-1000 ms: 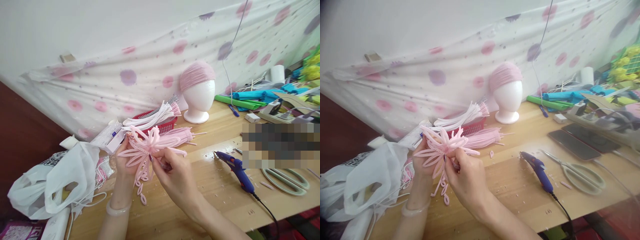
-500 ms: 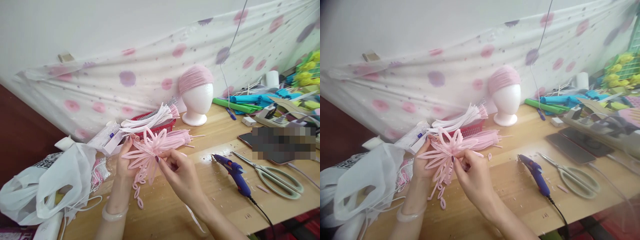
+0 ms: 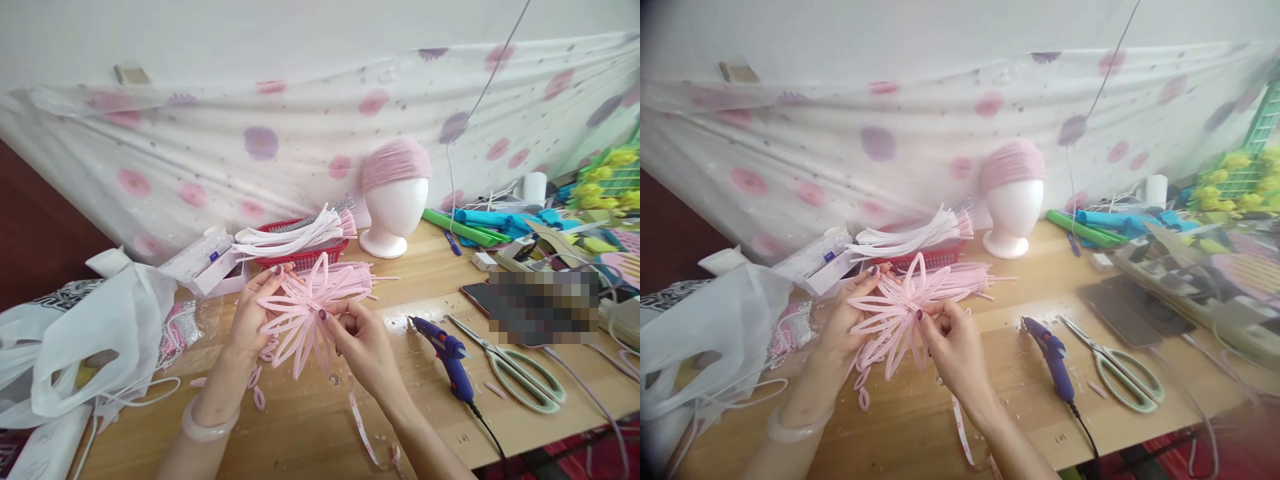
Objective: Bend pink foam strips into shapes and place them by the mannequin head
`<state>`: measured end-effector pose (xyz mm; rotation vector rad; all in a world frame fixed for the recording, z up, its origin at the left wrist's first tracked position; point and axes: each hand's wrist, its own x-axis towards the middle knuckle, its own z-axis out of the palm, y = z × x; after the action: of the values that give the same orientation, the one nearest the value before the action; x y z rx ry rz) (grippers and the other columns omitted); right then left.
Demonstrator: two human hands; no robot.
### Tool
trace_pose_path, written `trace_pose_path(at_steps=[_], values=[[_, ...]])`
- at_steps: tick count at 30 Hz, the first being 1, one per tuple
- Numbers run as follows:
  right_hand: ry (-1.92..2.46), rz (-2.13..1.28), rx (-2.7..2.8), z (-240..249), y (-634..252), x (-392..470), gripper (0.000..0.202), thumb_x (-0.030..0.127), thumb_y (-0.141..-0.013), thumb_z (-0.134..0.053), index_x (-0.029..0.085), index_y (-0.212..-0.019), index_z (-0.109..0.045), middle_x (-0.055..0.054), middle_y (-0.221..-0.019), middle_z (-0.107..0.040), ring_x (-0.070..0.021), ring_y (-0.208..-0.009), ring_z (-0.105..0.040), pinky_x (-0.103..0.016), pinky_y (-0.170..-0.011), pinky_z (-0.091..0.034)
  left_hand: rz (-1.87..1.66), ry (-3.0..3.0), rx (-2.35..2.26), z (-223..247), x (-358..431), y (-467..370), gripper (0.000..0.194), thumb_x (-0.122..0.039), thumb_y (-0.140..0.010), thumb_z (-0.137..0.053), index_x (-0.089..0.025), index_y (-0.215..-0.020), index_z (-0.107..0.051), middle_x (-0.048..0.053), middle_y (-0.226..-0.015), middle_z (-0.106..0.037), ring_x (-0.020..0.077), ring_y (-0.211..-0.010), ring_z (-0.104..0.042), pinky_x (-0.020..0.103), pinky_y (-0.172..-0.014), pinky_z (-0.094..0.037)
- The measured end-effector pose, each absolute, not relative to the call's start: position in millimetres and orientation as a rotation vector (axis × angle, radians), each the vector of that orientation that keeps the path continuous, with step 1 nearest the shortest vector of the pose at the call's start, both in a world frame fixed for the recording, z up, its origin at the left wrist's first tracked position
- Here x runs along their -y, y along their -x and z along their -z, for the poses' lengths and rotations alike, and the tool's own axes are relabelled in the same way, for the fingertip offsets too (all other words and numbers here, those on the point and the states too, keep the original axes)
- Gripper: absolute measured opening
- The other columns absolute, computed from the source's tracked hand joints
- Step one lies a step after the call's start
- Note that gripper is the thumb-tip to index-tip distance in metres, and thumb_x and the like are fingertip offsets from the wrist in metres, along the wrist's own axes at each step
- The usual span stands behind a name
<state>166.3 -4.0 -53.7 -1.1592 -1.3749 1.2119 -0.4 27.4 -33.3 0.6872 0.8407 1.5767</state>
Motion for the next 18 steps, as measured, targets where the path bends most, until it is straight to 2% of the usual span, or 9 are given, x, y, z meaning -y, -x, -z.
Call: trace_pose_path(at_steps=[4, 11, 18], values=[[1.182, -1.171, 1.418, 54.9, -168.3, 2.4, 0.028, 0.044, -0.083, -0.058, 0.016, -0.081, -0.059, 0.009, -0.048, -0.04, -0.0096, -0.046, -0.035, -0.022, -0.047, -0.025, -1.573, -0.748, -0.856, 30.9, -26.6, -0.9, 0.033, -0.029, -0.057, -0.093, -0.016, -0.085, -0.079, 0.002, -0.068, -0.075, 0.0125, -0.056, -0.069, 0.017, -0.051, -0.052], [1.198, -1.115, 1.457, 62.3, -168.1, -0.3, 0.033, 0.049, -0.084, -0.058, 0.016, -0.082, -0.06, 0.01, -0.048, -0.035, -0.01, -0.045, -0.032, -0.022, -0.046, -0.023, -1.578, -0.833, -0.878, 27.0, -21.0, -4.6, 0.032, -0.03, -0.062, -0.091, -0.014, -0.088, -0.08, 0.005, -0.07, -0.076, 0.0137, -0.058, -0.068, 0.021, -0.056, -0.054], [1.159, -1.11, 1.471, 69.9, -168.8, 0.9, 0.029, 0.046, -0.088, -0.06, 0.017, -0.081, -0.06, 0.009, -0.049, -0.036, -0.0101, -0.046, -0.033, -0.023, -0.047, -0.023, -1.574, -0.894, -0.894, 27.1, -21.9, -1.0, 0.034, -0.031, -0.065, -0.088, -0.015, -0.094, -0.08, 0.007, -0.078, -0.078, 0.0153, -0.063, -0.069, 0.022, -0.057, -0.052]])
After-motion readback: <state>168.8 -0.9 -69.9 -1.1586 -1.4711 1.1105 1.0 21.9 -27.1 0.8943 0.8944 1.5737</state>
